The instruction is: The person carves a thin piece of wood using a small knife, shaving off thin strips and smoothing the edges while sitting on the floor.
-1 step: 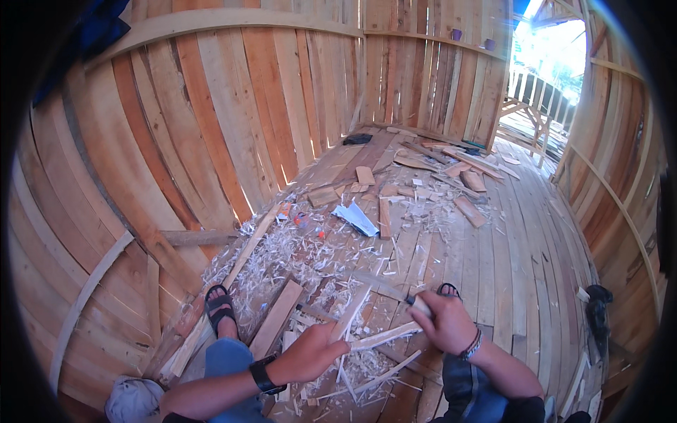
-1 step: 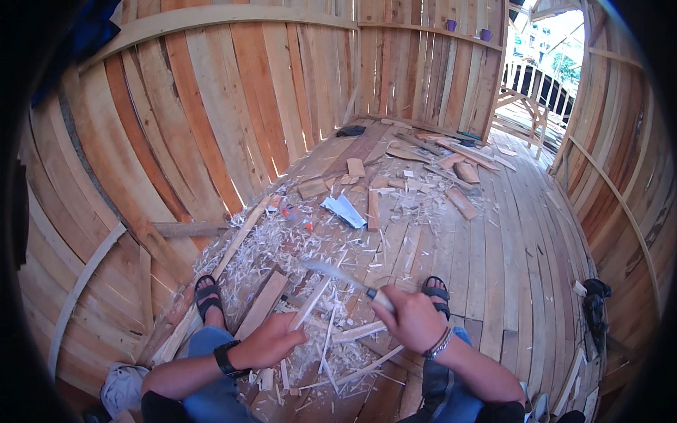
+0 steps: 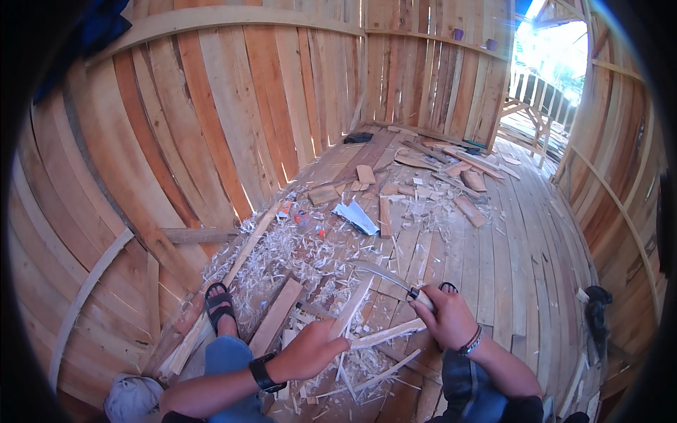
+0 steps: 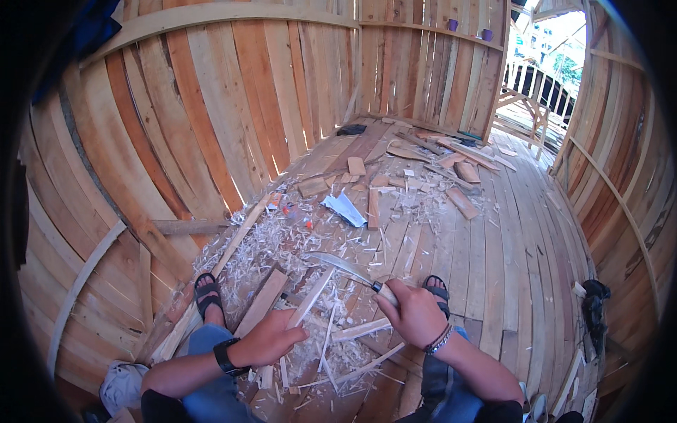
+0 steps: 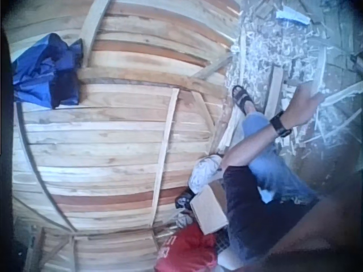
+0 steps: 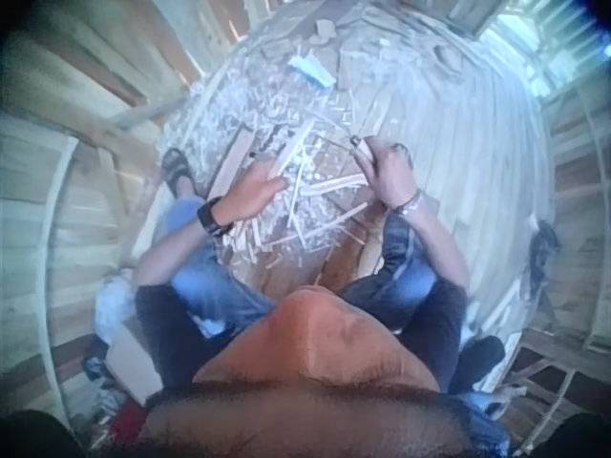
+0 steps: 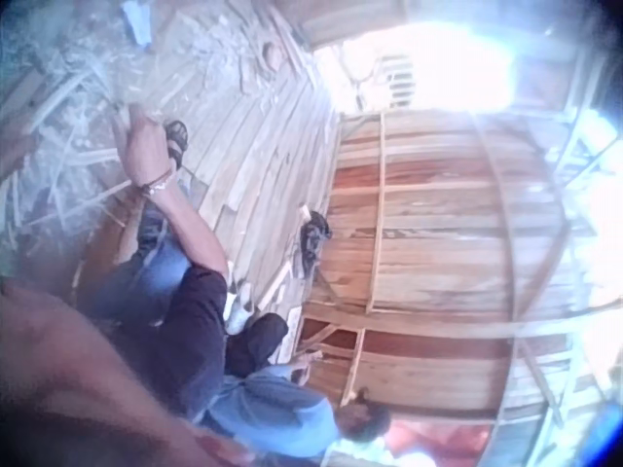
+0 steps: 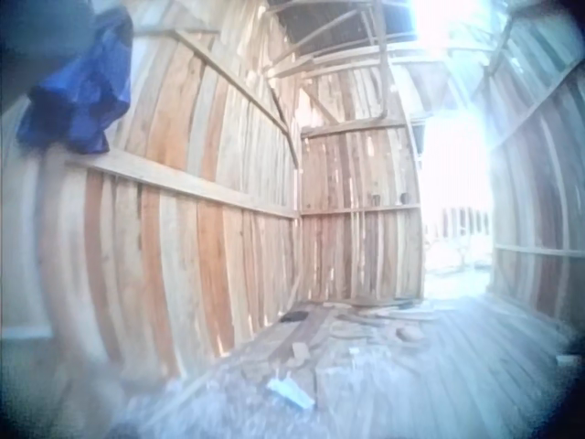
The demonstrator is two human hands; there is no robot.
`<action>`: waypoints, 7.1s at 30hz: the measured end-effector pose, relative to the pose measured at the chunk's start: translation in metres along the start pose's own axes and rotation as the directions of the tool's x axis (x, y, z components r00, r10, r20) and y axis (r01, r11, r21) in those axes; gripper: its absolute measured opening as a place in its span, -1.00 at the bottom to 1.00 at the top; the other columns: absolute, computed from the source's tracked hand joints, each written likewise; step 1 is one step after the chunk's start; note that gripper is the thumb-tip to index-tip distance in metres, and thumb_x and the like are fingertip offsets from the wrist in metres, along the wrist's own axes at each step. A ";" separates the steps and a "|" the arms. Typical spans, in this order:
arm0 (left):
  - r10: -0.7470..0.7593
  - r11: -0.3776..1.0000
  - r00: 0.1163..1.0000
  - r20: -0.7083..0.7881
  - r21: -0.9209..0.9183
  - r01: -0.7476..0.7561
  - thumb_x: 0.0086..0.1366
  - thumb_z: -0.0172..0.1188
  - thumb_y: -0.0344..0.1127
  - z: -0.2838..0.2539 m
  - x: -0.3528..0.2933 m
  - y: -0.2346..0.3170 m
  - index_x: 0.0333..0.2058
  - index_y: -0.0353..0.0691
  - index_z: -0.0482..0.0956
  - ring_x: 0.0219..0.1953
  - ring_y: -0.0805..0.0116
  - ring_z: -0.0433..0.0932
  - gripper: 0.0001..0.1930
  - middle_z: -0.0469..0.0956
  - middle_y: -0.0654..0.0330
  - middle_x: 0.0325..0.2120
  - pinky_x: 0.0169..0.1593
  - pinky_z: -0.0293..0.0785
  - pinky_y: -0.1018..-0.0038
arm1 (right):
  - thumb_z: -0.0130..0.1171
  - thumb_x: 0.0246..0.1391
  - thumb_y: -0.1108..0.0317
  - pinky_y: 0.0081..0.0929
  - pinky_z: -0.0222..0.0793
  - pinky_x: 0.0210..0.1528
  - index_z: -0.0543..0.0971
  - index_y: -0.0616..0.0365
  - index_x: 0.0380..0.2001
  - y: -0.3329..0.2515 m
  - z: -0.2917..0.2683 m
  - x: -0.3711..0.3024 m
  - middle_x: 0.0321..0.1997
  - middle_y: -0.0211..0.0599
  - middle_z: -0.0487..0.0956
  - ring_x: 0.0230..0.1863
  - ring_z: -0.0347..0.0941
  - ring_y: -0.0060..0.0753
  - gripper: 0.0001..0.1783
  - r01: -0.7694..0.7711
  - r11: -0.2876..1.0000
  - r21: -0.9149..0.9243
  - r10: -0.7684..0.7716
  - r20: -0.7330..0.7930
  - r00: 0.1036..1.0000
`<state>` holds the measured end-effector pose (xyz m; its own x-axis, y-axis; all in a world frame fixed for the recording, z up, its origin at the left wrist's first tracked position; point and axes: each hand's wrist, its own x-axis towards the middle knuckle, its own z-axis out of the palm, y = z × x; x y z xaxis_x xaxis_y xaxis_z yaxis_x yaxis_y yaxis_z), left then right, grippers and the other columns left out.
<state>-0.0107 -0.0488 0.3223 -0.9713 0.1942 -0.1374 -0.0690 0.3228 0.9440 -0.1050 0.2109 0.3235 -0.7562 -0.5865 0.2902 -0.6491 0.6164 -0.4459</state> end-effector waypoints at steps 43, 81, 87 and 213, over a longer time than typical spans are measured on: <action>0.239 0.955 0.969 -0.065 0.197 -0.222 0.38 0.02 -0.09 0.002 -0.008 0.001 -0.34 -0.39 0.41 -0.62 -0.05 0.47 -0.62 0.41 -0.07 -0.70 -0.52 0.26 0.17 | 0.26 0.04 0.25 -0.17 0.40 -0.41 0.52 0.23 -0.25 -0.002 0.000 -0.001 -0.51 -0.03 0.54 -0.48 0.51 0.04 -0.71 -0.032 0.999 0.040 0.037 -0.124 0.992; 0.294 0.956 0.955 -0.047 0.009 -0.294 0.39 0.03 -0.10 0.000 -0.006 -0.004 -0.36 -0.34 0.46 -0.67 0.38 0.31 -0.65 0.35 0.16 -0.73 -0.55 0.21 0.38 | 0.26 0.03 0.32 -0.26 0.41 -0.35 0.53 0.24 -0.21 -0.007 -0.007 -0.005 -0.48 -0.01 0.54 -0.42 0.52 0.03 -0.71 0.019 0.998 0.057 -0.009 -0.172 0.985; 0.293 0.956 0.956 -0.024 0.041 -0.292 0.39 0.03 -0.10 -0.002 -0.007 -0.001 -0.37 -0.35 0.47 -0.69 0.36 0.33 -0.64 0.33 0.14 -0.75 -0.55 0.20 0.36 | 0.25 0.04 0.33 -0.28 0.41 -0.36 0.52 0.26 -0.22 -0.011 -0.015 -0.004 -0.46 0.01 0.55 -0.41 0.52 0.02 -0.73 -0.056 0.993 0.100 0.073 -0.172 0.982; 0.344 0.933 0.930 -0.131 0.158 -0.323 0.34 0.08 -0.11 -0.005 -0.002 -0.004 -0.31 -0.39 0.42 -0.61 0.20 0.45 -0.64 0.43 0.02 -0.65 -0.49 0.30 0.28 | 0.24 0.05 0.32 -0.34 0.38 -0.40 0.52 0.23 -0.24 -0.011 -0.005 -0.011 -0.52 -0.09 0.52 -0.51 0.49 -0.09 -0.74 0.026 0.987 0.161 0.001 -0.166 0.986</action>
<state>-0.0096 -0.0547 0.3204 -0.9567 0.1702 0.2361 0.2851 0.3850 0.8778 -0.0901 0.2132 0.3294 -0.7604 -0.4905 0.4258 -0.6465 0.5086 -0.5687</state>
